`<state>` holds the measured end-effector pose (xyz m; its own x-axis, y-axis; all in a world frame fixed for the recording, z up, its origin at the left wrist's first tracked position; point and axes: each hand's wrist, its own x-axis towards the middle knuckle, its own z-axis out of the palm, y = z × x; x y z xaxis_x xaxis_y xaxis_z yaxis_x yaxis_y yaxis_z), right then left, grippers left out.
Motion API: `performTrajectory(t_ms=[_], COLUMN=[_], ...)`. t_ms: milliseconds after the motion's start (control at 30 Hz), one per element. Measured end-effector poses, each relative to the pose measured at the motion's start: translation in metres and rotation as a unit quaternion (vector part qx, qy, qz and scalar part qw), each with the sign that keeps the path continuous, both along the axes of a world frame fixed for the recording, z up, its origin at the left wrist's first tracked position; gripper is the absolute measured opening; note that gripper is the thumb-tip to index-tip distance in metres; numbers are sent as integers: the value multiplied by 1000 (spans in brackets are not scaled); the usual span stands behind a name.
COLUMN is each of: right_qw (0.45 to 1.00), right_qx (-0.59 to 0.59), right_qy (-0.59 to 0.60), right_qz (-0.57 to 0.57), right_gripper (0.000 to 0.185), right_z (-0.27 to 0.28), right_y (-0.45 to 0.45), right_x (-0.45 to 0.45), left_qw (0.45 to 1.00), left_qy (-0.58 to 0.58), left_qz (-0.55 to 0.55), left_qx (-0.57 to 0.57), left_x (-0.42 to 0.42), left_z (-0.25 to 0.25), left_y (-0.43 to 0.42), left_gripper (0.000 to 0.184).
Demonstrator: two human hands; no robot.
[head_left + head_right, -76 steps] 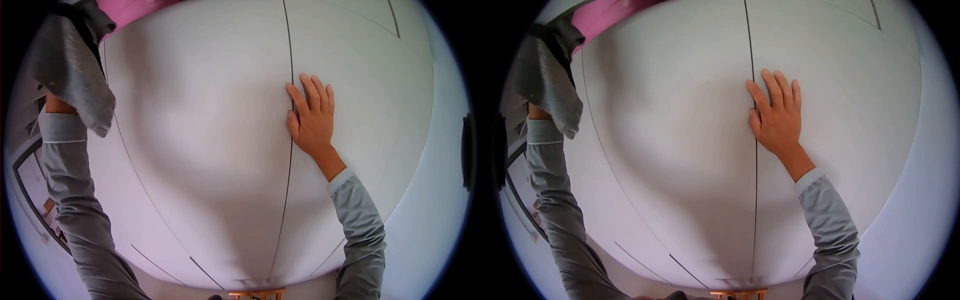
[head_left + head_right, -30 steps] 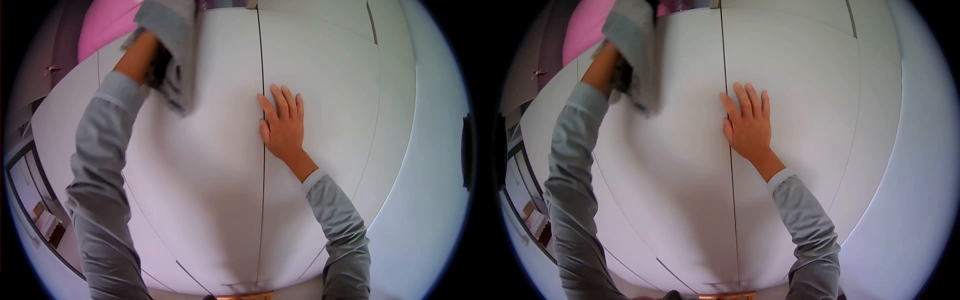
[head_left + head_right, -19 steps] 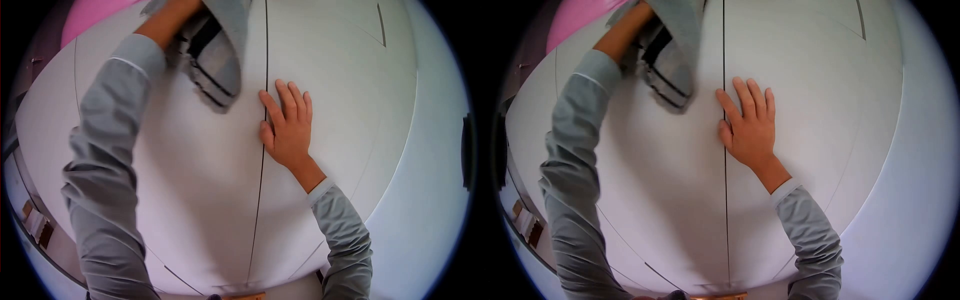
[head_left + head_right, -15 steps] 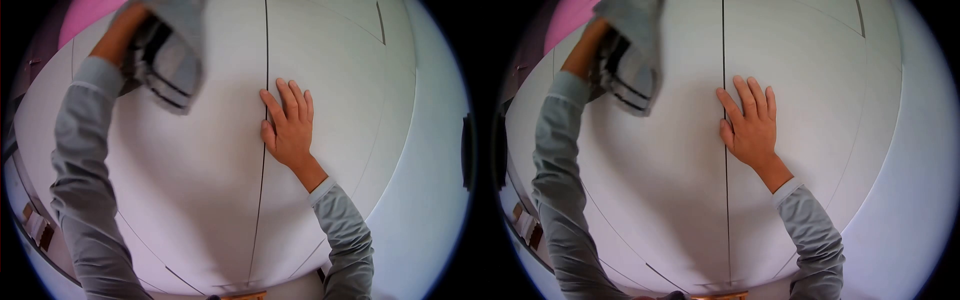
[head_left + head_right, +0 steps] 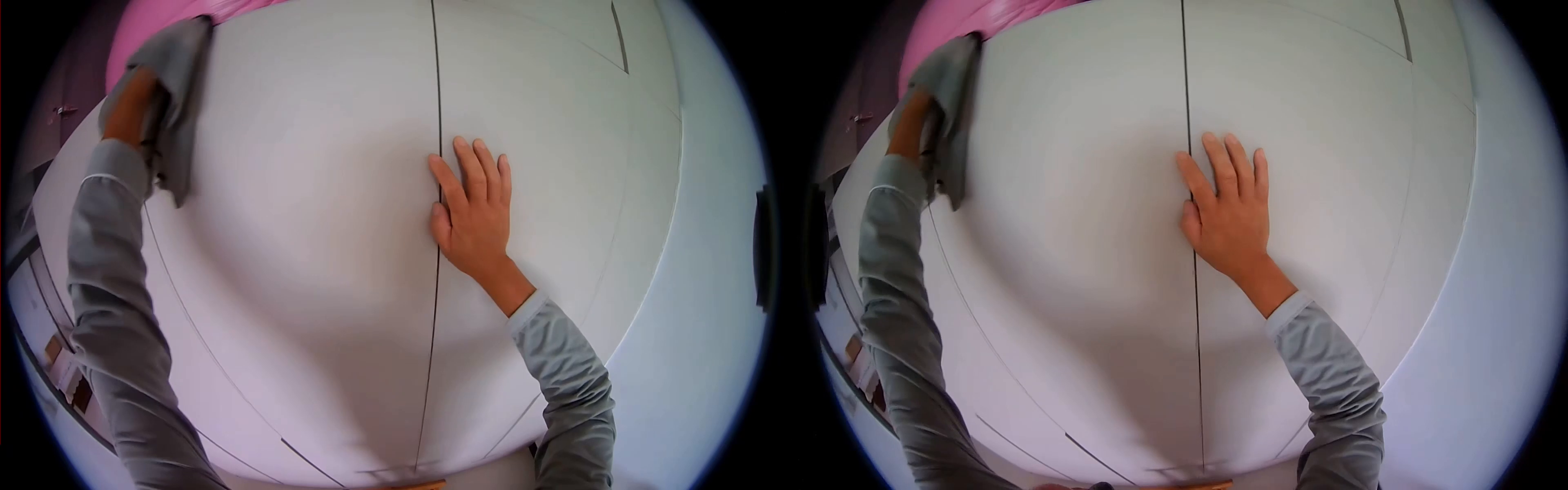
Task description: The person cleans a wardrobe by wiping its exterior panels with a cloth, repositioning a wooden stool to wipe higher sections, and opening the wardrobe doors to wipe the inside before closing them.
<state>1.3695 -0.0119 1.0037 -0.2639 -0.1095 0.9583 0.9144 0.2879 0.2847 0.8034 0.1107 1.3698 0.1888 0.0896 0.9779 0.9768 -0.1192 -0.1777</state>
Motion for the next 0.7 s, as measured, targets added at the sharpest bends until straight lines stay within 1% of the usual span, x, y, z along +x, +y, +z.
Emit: performTrajectory(t_ms=[67, 133, 200, 300, 367, 433, 533, 633, 700], right_qw=[1000, 1000, 1000, 1000, 1000, 1000, 1000, 1000, 1000], right_qx=[2, 5, -1, -2, -5, -6, -7, 1, 11], right_qy=[-6, -10, -6, -6, -12, -13, -20, -18, -23], right_qz=[7, 1, 4, 12, 18, 24, 20, 8, 8], right_gripper=[55, 56, 55, 54, 54, 53, 53, 52, 52], right_z=[0, 1, 1, 0, 0, -1, 1, 1, 0], right_y=[1, 1, 2, 2, 2, 2, 3, 4, 4], right_x=[0, 2, 2, 2, 4, 6, 5, 4, 5], left_qw=[997, 990, 980, 965, 957, 951, 948, 949, 954], left_qy=[57, 113, 162, 218, 242, 259, 280, 289, 280], left_qz=[-5, -33, -62, -93, -104, -109, -88, -50, -6], left_qx=[44, 73, 93, 113, 122, 126, 126, 117, 105], left_x=[76, 169, 243, 328, 362, 373, 362, 298, 207], left_z=[-9, -21, -33, -53, -61, -65, -60, -37, -14], left_y=[-15, -33, -42, -49, -47, -43, -38, -33, -26], left_gripper=[47, 47, 46, 46, 45, 45, 44, 44, 45])
